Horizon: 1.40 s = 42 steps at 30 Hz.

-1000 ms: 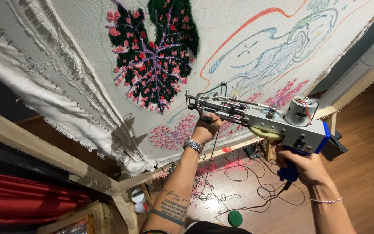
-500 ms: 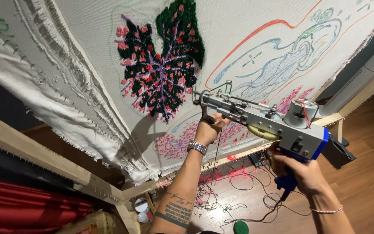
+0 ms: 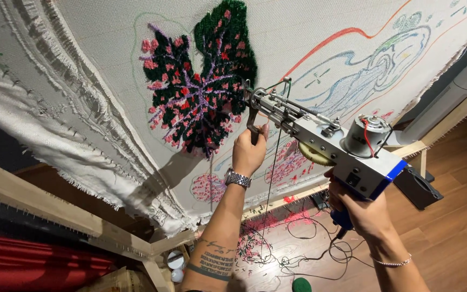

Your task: The recorder is using a tufting gun to create a leaf-shaped pattern on a large rug frame.

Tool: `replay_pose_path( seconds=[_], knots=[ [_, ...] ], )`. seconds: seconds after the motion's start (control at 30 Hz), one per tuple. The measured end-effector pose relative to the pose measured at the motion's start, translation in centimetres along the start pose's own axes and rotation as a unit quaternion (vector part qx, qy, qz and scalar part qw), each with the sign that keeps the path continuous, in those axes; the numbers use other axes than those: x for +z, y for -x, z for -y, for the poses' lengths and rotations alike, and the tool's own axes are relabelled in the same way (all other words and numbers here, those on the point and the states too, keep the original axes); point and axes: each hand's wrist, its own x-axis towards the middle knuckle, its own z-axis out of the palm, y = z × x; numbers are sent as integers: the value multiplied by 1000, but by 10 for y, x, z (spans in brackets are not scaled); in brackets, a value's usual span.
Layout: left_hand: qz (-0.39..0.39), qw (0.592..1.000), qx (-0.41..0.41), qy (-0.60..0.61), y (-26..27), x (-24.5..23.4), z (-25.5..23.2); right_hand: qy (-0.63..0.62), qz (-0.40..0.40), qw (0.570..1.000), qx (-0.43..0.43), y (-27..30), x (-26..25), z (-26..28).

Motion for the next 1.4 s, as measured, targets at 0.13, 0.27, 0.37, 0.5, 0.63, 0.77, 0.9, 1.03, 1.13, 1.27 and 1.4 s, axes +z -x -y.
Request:
replay_pose_path(
  seconds=[0.13, 0.27, 0.37, 0.5, 0.63, 0.77, 0.9, 1.03, 1.13, 1.27, 1.4],
  knots=[
    [0, 1000, -6, -7, -5, -4, -5, 15, -34, 999, 16, -5, 10, 6],
    [8, 999, -24, -23, -9, -5, -3, -5, -3, 1000, 9, -10, 11, 1],
    [8, 999, -27, -25, -11, -5, 0, -14, 9, 1000, -2, -13, 10, -6],
    [10, 999, -35, -37, -15, -7, 2, 10, -1, 1000, -7, -18, 12, -12],
    [12, 998, -47, -49, -23, -7, 10, 0, 3, 1000, -26, -24, 18, -18],
    [1, 997, -35, -70, -36, -7, 24, 12, -24, 1000, 4, -32, 42, -14],
    [14, 991, -31, -130, -59, -13, 47, 95, -64, 993, 27, -39, 73, -14],
    [26, 987, -32, -157, -76, -32, 50, 160, -57, 985, -32, -48, 91, -28],
    [43, 985, -31, -167, -85, -43, 49, 165, -57, 977, -125, -48, 105, -33],
    [43, 978, -22, -204, -85, -51, 45, 157, -75, 984, -43, -40, 111, -42],
    [26, 981, 12, -193, -83, -55, 41, 160, -71, 982, -65, -37, 112, -51]
  ],
)
